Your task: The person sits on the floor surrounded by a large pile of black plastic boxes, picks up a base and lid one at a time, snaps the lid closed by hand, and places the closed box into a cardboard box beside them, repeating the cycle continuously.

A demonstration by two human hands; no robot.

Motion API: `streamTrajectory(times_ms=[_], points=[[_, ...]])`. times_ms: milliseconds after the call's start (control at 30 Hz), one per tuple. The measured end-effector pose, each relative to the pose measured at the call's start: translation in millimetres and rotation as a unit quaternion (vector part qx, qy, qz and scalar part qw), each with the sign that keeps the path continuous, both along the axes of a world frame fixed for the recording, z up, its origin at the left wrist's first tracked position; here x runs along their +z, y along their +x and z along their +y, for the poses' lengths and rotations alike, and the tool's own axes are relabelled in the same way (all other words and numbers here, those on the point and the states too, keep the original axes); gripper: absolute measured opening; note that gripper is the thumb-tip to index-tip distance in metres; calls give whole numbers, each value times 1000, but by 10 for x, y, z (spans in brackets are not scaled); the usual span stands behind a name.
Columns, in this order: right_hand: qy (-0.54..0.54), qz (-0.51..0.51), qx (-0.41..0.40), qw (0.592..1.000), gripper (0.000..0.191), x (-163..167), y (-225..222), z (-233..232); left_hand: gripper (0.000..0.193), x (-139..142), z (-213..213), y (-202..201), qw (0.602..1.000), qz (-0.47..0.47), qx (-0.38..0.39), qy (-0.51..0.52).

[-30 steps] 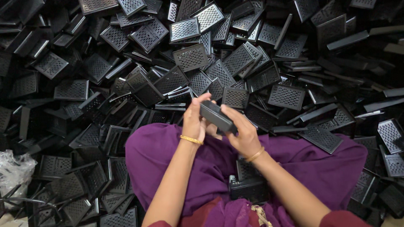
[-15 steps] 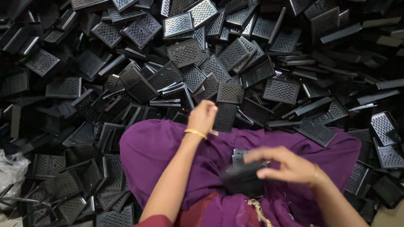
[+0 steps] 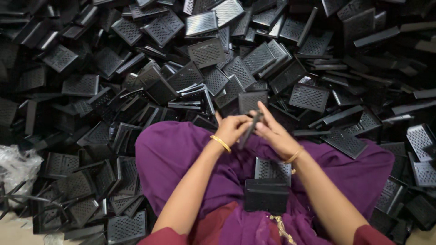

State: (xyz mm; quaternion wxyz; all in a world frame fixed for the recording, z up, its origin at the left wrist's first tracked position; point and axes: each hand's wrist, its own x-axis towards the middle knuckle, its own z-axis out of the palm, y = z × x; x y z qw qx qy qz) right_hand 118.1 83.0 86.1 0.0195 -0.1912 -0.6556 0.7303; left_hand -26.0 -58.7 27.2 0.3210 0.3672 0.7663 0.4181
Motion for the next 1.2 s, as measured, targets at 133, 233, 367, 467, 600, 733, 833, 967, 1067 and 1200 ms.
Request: streamTrajectory(times_ms=[133, 233, 367, 467, 600, 733, 833, 967, 1067, 1200], points=[[-13, 70, 7, 997, 80, 1, -372, -302, 22, 392, -164, 31, 970, 78, 134, 188], [42, 83, 37, 995, 75, 191, -568, -443, 20, 627, -380, 32, 959, 51, 222, 170], [53, 110, 76, 990, 81, 461, -779, -773, 18, 860, -685, -75, 952, 101, 244, 157], [162, 122, 82, 976, 88, 628, -900, -1118, 20, 913, -1206, -482, 955, 155, 224, 116], [417, 234, 204, 854, 81, 733, -803, -1633, 19, 753, -2463, -1551, 798, 344, 493, 37], [568, 188, 190, 779, 74, 723, -638, -1930, 57, 184, -3096, -2160, 739, 279, 580, -201], [531, 170, 184, 809, 74, 721, -588, -1925, 40, -147, -2923, -2202, 748, 245, 575, -220], [473, 135, 197, 848, 79, 782, -575, -1732, 18, 76, -2325, -1869, 814, 311, 462, -163], [404, 128, 129, 896, 78, 894, -669, -1398, 29, 732, -2157, -1509, 850, 361, 383, 9], [211, 211, -3, 954, 73, 1145, -791, -806, 33, 1538, -2109, -929, 892, 370, 237, 104]])
